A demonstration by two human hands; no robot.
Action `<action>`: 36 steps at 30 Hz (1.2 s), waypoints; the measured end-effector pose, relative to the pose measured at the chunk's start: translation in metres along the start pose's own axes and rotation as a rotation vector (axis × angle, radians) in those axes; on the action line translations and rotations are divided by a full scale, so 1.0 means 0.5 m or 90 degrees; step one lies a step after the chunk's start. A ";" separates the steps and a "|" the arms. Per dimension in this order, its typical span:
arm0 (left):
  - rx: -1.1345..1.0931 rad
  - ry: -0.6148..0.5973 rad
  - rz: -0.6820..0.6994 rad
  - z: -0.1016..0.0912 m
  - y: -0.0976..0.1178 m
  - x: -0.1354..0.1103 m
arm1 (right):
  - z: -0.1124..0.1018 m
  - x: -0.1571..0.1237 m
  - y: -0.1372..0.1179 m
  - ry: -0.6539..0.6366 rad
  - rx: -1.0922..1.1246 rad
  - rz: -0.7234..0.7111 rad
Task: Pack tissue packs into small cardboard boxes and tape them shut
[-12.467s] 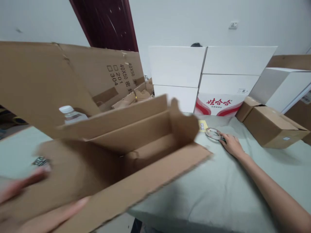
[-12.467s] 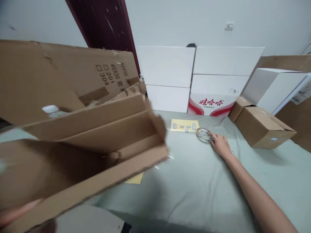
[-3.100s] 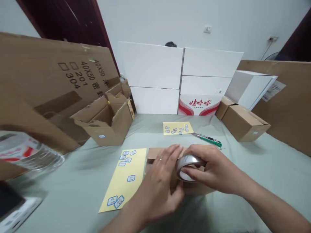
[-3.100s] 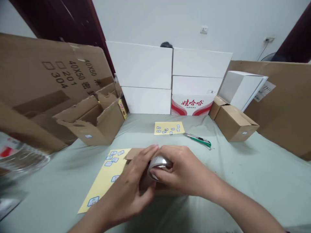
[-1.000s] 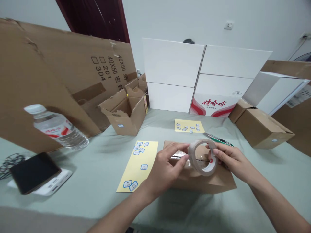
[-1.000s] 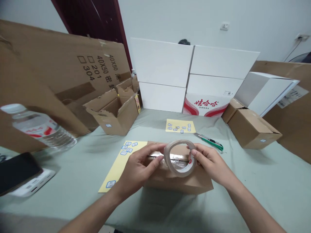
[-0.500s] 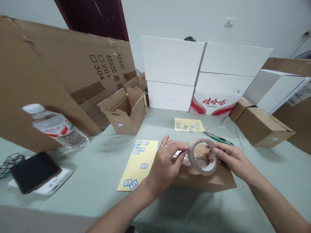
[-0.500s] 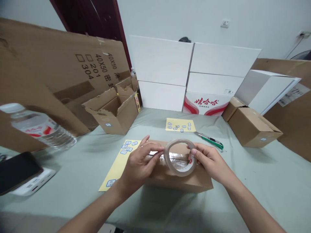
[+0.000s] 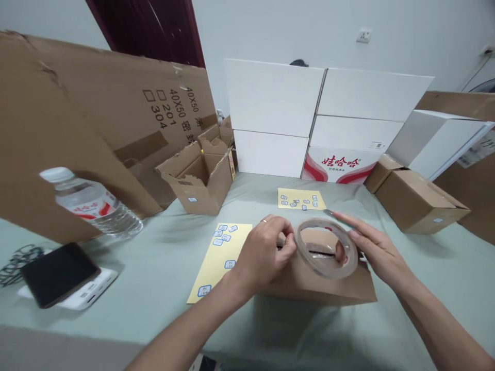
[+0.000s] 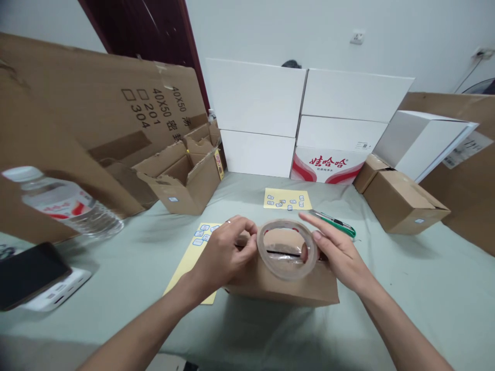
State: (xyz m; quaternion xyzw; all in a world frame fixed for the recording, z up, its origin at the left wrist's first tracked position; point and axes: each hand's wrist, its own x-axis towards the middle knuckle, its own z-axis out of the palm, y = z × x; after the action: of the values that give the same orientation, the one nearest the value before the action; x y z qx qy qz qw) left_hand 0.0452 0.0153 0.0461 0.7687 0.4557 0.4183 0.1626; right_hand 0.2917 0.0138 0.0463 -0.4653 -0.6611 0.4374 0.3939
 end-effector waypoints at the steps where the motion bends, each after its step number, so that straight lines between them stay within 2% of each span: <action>1: -0.012 -0.006 -0.023 0.000 0.001 0.002 | -0.006 -0.003 0.006 -0.024 0.006 -0.041; 4: -0.037 -0.029 -0.078 -0.001 0.006 0.006 | -0.020 -0.006 0.019 -0.057 -0.049 -0.132; 8: -0.051 -0.058 -0.127 0.004 0.010 0.006 | -0.024 -0.005 0.014 0.031 -0.231 -0.210; 11: -0.053 -0.072 -0.150 0.010 0.011 0.002 | -0.020 -0.010 -0.003 0.024 -0.259 -0.276; 15: -0.051 -0.074 -0.168 0.014 0.005 0.001 | -0.017 -0.023 -0.014 -0.033 -0.195 -0.238; 18: -0.057 -0.070 -0.160 0.016 -0.002 0.003 | -0.023 -0.034 -0.012 0.037 -0.178 -0.223; 20: -0.060 -0.074 -0.147 0.018 -0.004 0.005 | -0.027 -0.040 -0.014 0.093 -0.213 -0.232; 22: -0.055 -0.085 -0.137 0.021 -0.005 0.006 | -0.024 -0.043 -0.022 0.113 -0.276 -0.240; 30: -0.023 -0.124 -0.105 0.020 -0.002 0.006 | 0.008 -0.033 -0.072 0.047 -0.443 -0.327; 36: 0.059 -0.159 -0.081 0.027 -0.001 0.006 | 0.020 -0.024 -0.091 0.007 -0.485 -0.288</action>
State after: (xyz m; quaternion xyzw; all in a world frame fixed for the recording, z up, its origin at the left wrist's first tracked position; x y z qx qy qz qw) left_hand 0.0566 0.0197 0.0391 0.7909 0.4988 0.2866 0.2085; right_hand 0.2733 -0.0082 0.0849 -0.4235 -0.8580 0.0628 0.2836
